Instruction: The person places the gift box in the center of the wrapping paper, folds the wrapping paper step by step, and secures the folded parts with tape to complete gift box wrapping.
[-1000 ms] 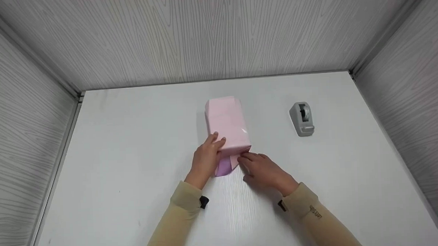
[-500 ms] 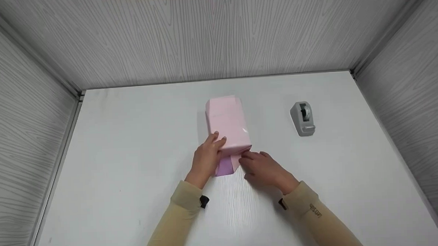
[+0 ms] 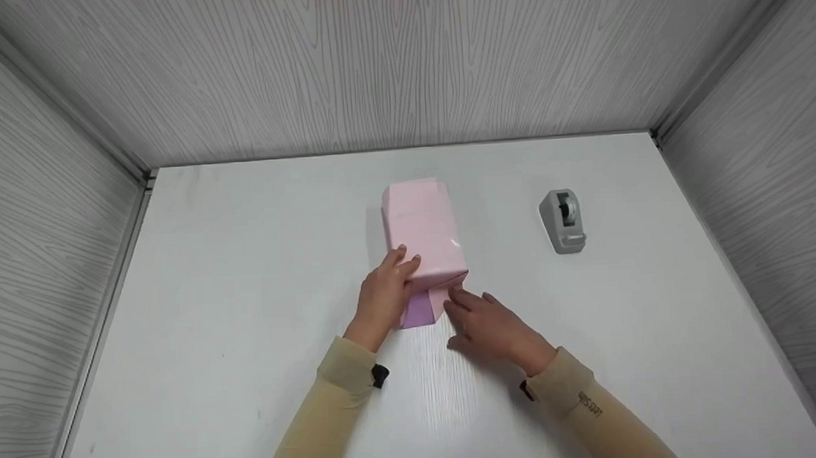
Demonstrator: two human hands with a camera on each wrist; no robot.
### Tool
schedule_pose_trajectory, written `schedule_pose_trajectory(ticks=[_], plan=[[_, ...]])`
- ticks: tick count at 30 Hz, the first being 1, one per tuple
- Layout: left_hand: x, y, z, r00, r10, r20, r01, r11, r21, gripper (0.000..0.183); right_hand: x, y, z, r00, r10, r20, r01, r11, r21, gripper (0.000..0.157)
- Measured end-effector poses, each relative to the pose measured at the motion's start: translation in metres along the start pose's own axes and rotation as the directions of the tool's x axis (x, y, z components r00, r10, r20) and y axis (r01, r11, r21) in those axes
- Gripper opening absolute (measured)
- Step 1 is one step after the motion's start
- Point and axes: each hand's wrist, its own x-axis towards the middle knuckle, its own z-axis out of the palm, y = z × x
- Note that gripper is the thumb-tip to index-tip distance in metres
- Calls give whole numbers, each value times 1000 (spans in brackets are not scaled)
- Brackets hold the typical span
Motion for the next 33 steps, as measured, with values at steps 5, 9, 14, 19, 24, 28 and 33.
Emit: schedule_pose_trajectory(ticks=[5,9,14,19,24,28,33], plan=[[0,1,0,999,-27,29,27,1000,1,44,-5,-11,3,999,32,41,-32,999,-11,70],[1,2,-1,999,-35,35,35,999,7,44,-10,-25,8,997,-9,71,10,1000,-14,67],[1,1,-1,999,-24,28,23,1000,11,44,-15,-36,11,991,-75,110,75,997,0,65],[1,1,0,1000,-7,24,6,1000,17,43,-13,-25,5,988,-121,95,108,985,132,61],[1,0,0,1000,-7,23,6,1000,17,44,-7,-3,-1,1000,-30,3,29,982,187,62],[0,0,1,1000,2,10,-2,1000,19,44,-6,5,-1,998,56,-10,-53,983,173,64],[1,0,0,1000,-2,6,2,1000,18,44,-7,-4,2,996,83,26,-85,990,112,67]])
